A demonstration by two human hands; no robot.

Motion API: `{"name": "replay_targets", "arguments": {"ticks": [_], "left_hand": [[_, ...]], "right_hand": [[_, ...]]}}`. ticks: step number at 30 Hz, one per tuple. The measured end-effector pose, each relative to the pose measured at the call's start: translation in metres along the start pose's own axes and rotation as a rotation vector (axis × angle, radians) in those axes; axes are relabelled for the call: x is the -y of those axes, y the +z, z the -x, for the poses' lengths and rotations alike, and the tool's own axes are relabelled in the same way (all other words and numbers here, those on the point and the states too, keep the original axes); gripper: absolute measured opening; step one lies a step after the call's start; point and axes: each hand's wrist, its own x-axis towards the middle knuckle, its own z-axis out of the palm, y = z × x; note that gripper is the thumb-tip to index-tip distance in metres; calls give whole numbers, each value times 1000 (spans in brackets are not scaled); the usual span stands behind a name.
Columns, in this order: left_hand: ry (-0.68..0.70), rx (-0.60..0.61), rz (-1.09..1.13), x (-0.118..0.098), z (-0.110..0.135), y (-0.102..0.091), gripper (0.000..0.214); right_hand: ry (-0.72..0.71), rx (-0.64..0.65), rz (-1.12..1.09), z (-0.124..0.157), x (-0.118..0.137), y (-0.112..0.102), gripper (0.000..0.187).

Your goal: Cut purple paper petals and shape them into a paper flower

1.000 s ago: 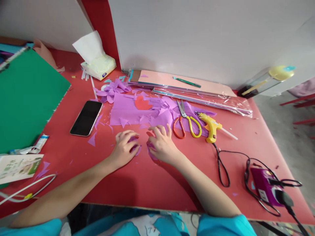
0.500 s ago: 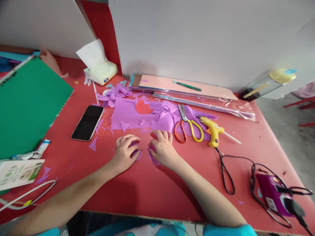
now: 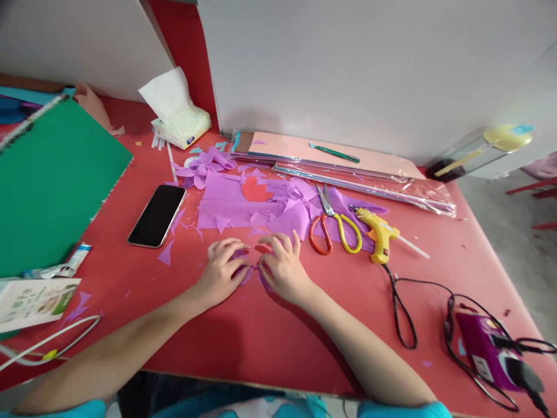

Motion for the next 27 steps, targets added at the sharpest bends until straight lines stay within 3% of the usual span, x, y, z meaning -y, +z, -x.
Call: {"name": "replay_targets", "arguments": {"ticks": [7,19,27], "left_hand": [[5,3,-7,1,2,3,9],[14,14,-18,0,3,3,9],[45,39,-26,-2,2,2,13]], "right_hand": [[-137,-127,59,5,3,11,9],[-89,-161,64,8,5,15,9],[16,-198,51,9,9,16,8]]}}
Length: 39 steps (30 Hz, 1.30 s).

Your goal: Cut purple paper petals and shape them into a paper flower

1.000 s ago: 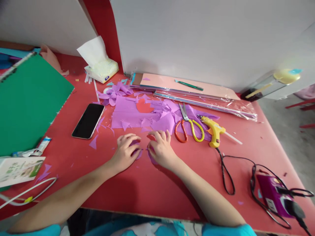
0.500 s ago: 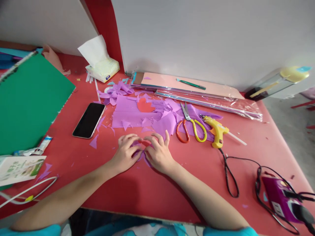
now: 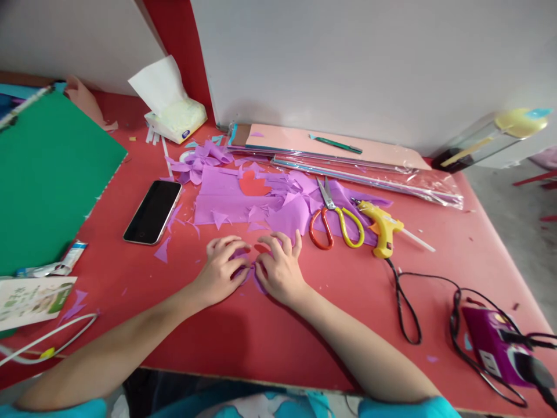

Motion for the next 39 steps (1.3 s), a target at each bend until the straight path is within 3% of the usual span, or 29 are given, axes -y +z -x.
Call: {"name": "replay_targets", "arguments": {"ticks": [3,11,20,30,39], "left_hand": [[7,9,-2,0,-1,-1,14],[10,18,5,0,-3,-5,14],[48,-45,8,0,0,-5,12],[14,-62,14,0,-1,-8,9],[-35,-113,54,-3,1,-6,7]], "right_hand": [[-42,20,11,-1,-1,0,8],[96,49,23,-3,-4,-6,8],[-73,21,28,0,2,-5,9],[-146,-104,57,2,2,0,7],[-109,-249,78,2,7,2,8]]}}
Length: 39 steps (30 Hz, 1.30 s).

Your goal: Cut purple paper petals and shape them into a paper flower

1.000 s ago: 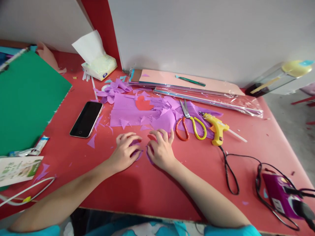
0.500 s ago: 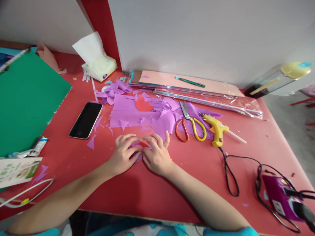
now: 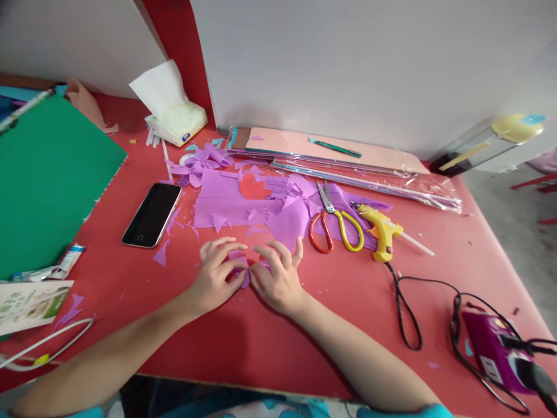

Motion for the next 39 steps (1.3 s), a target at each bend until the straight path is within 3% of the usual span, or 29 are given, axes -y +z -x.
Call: {"name": "replay_targets", "arguments": {"ticks": [9,22,39], "left_hand": [[-134,-132,24,-9,1,2,8],[-319,-105,170,-12,1,1,9],[-386,-129,302,-4,0,2,6]], "right_hand": [[41,-59,-26,-1,10,0,9],[98,-96,-77,-3,13,2,6],[97,-48,-130,3,12,6,16]]}}
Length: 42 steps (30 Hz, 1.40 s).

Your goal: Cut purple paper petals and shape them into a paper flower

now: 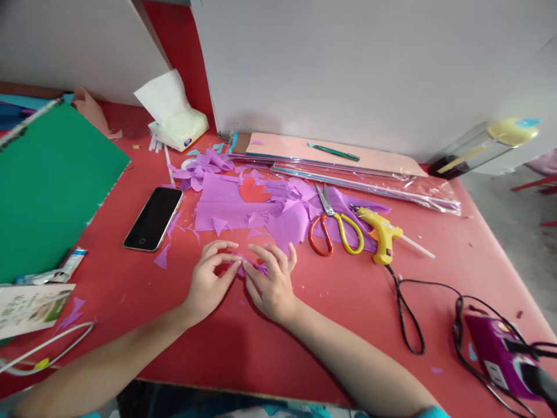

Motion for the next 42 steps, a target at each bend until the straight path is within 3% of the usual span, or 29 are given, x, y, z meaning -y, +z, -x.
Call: {"name": "replay_targets", "arguments": {"ticks": [11,16,19,23,26,29,38,42], "left_hand": [[29,-24,18,2,-4,-2,8],[136,-49,-106,1,-7,-4,6],[209,-70,-214,2,-9,-6,5],[254,8,-351,7,-11,-8,10],[284,102,-404,9,-12,-8,15],[304,163,-435,9,-13,-9,19],[313,243,-461,7,-10,-9,21],[313,273,-458,8,-9,-8,23]], "right_hand": [[6,65,-34,-5,0,-7,20],[17,90,-3,-9,-3,-13,17],[103,96,23,-15,-10,-16,13],[238,299,57,-24,-22,-20,9],[255,503,51,-29,-26,-24,9],[241,607,67,-31,-26,-26,12],[166,676,82,-29,-20,-24,5],[134,649,58,-27,-20,-22,5]]}}
